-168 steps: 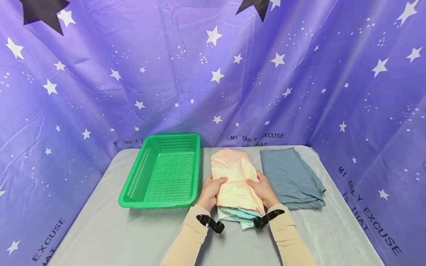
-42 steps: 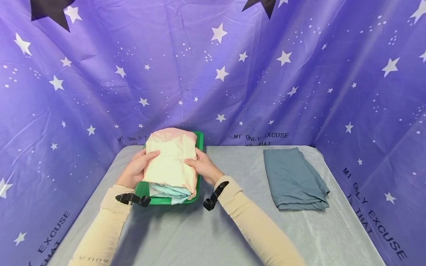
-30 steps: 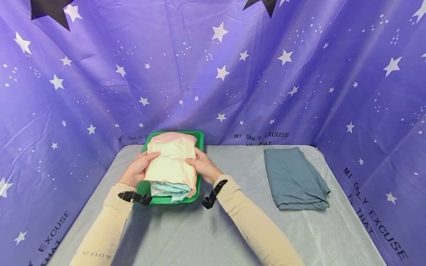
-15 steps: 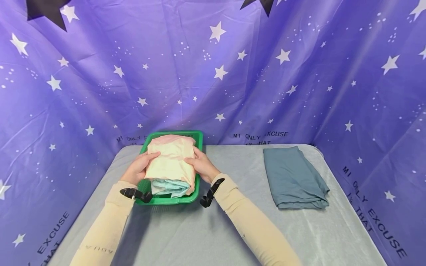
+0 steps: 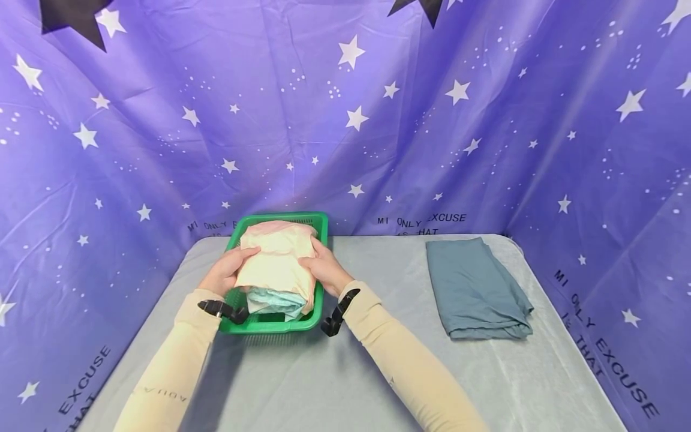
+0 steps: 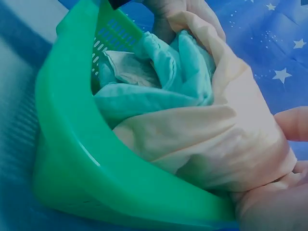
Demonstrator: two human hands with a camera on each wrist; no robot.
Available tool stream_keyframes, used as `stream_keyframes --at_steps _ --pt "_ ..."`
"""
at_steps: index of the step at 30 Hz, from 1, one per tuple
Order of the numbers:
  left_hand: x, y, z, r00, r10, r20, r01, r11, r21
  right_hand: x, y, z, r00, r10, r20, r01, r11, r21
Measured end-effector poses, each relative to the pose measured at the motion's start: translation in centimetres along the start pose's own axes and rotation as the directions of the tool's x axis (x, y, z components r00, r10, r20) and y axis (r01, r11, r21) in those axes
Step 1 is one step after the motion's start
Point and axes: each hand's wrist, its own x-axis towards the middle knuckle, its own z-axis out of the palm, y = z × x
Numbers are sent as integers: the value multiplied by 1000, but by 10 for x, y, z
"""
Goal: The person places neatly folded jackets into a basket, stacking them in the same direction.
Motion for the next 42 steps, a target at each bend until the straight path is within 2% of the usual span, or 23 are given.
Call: stream_keyframes --at_steps 3,8,17,22,26,30,35,38,42 --pt "1 -2 -1 1000 -5 -5 5 1000 22 -2 0 3 1000 -7 -25 4 995 -95" --pt "4 -5 -2 1000 -15 -23 16 999 34 -7 -2 8 998 -23 -61 8 972 -236" --pt "8 -7 -2 1000 -8 -23 8 1000 5 -15 -6 14 995 -13 -103 -27 926 -378" --pt "6 -7 1 999 -2 -36 4 998 55 -20 -9 15 996 -14 -93 -27 906 -422" --pt "1 -4 2 999 5 -35 0 990 140 -23 -10 17 996 -35 -88 -12 875 -483" --pt "-4 -1 6 999 32 6 -32 958 285 -27 -13 17 995 -55 -81 0 828 -560" --pt "-6 2 11 997 71 25 -75 878 472 -31 -17 17 996 -52 -68 -1 786 -618" --pt "-7 3 13 996 76 40 -86 840 536 -33 -19 16 998 -34 -55 -10 763 -647" --pt "-8 3 11 995 51 82 -90 794 601 -38 -22 16 1000 -12 -29 -11 729 -684"
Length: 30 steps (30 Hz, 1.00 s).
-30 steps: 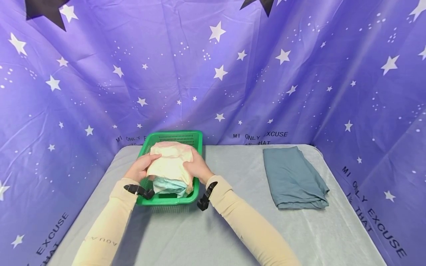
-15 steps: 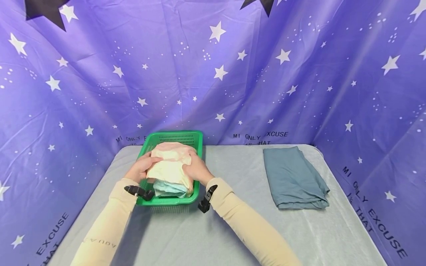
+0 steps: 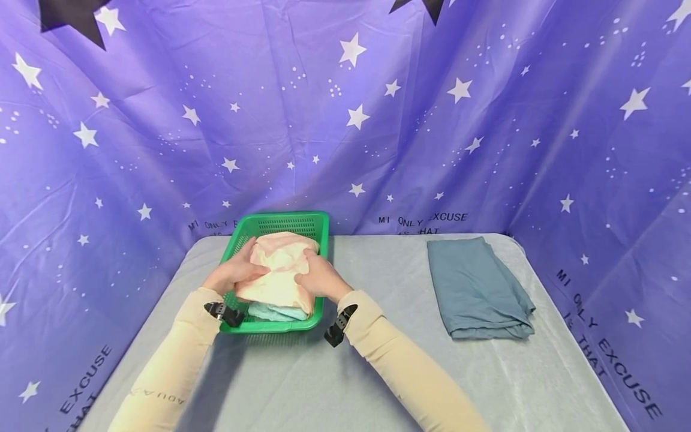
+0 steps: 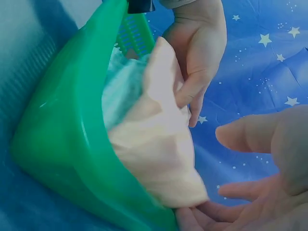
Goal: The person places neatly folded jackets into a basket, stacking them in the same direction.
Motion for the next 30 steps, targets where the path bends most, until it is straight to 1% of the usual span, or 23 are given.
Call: stream_keyframes --at_steps 5,9,13,17,20,22,23,25,27,29,30 --pt "-1 -1 -1 997 9 72 -17 994 107 -3 1 -1 999 -28 25 29 999 -32" --pt "-2 -4 -1 996 -1 92 -15 985 171 -4 3 -1 998 -60 21 62 991 -120" --pt "-4 -6 -2 995 -9 102 -12 978 208 -4 4 2 997 -72 -4 69 968 -243" --pt "-5 -7 -3 994 -17 104 -7 973 230 -5 6 9 997 -74 -38 57 941 -334" --pt "-5 -7 -4 994 -27 105 -3 963 269 -7 7 14 994 -93 -56 64 918 -391" --pt "-6 -7 -4 994 -27 107 -7 952 306 -9 7 18 990 -123 -65 82 896 -437" --pt "-7 -6 -4 994 -28 106 -10 943 334 -10 8 19 987 -141 -71 93 882 -461" --pt "-10 -3 -4 996 -30 89 -7 922 387 -11 9 21 980 -183 -83 114 847 -519" --pt "-14 1 -4 998 -24 62 -7 890 457 -10 12 24 971 -221 -89 130 804 -580" --pt "-16 5 -4 999 -31 26 13 856 517 -9 15 25 965 -249 -88 139 761 -634" --pt "-17 6 -3 999 -38 9 27 843 537 -8 17 26 962 -258 -83 140 737 -661"
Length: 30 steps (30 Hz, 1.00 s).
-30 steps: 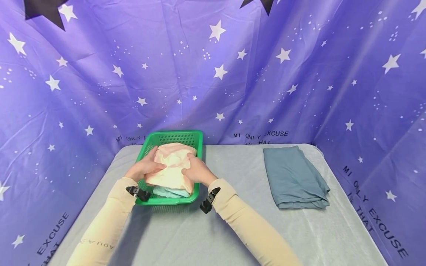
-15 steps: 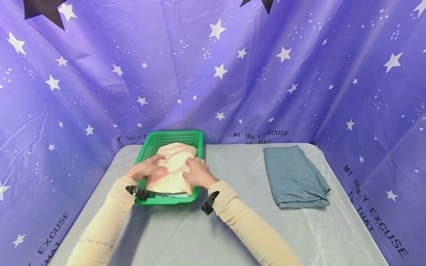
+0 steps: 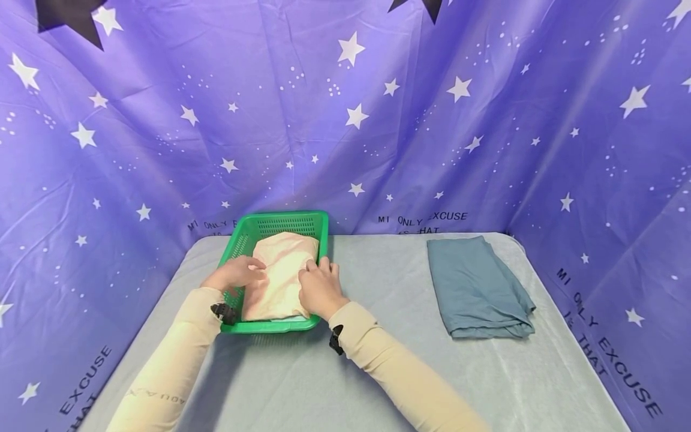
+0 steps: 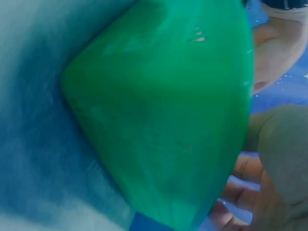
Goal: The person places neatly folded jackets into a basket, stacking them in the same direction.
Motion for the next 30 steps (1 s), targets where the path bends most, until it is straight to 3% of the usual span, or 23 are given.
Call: stream_keyframes --at_steps 4,10,16,23,30 --pt "-1 6 0 999 -20 -29 22 996 88 1 2 5 999 -30 9 31 994 -108" --pt "-2 12 1 998 27 -48 -18 984 178 1 3 7 998 -67 12 68 982 -175" --pt "1 14 5 999 27 -25 -23 989 147 1 3 6 996 -72 46 80 978 -192" --pt "7 14 8 998 -53 29 52 998 28 2 3 5 993 -87 79 103 969 -226" --pt "9 13 8 997 -58 55 58 998 -6 1 5 5 989 -132 70 146 950 -275"
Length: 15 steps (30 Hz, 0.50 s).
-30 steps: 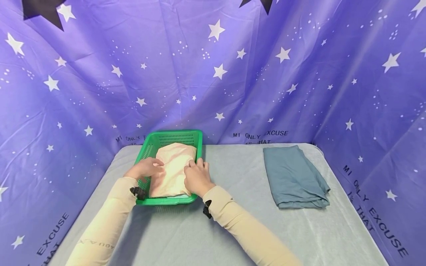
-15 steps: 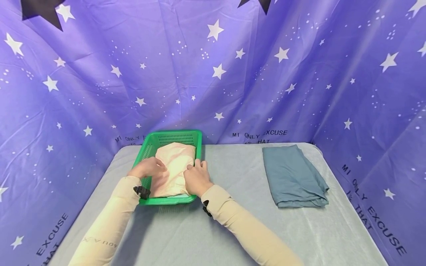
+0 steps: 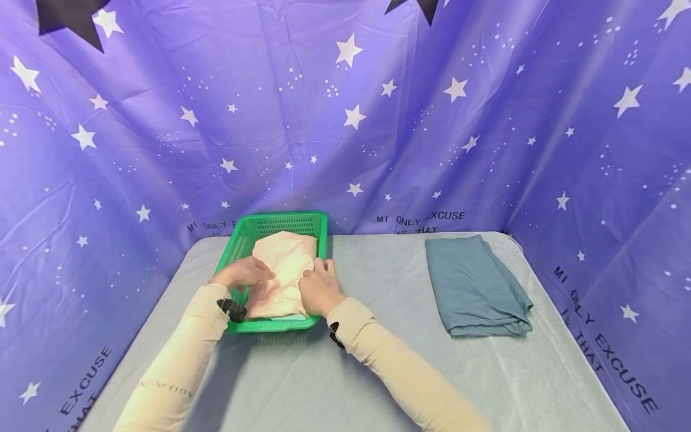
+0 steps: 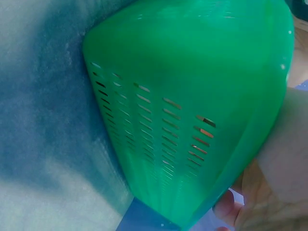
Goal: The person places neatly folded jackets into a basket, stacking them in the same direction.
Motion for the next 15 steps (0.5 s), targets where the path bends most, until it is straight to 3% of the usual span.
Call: stream_keyframes --at_steps 5,10,15 --pt "1 -2 0 1000 5 8 -5 1000 -16 -1 2 0 1000 -9 -11 9 1000 13" --pt "-1 -4 -1 1000 26 0 -26 999 -21 -3 4 0 999 4 -52 3 992 124" --pt "-10 0 -4 990 101 -95 -101 995 1 -8 12 -3 994 2 -107 29 960 280"
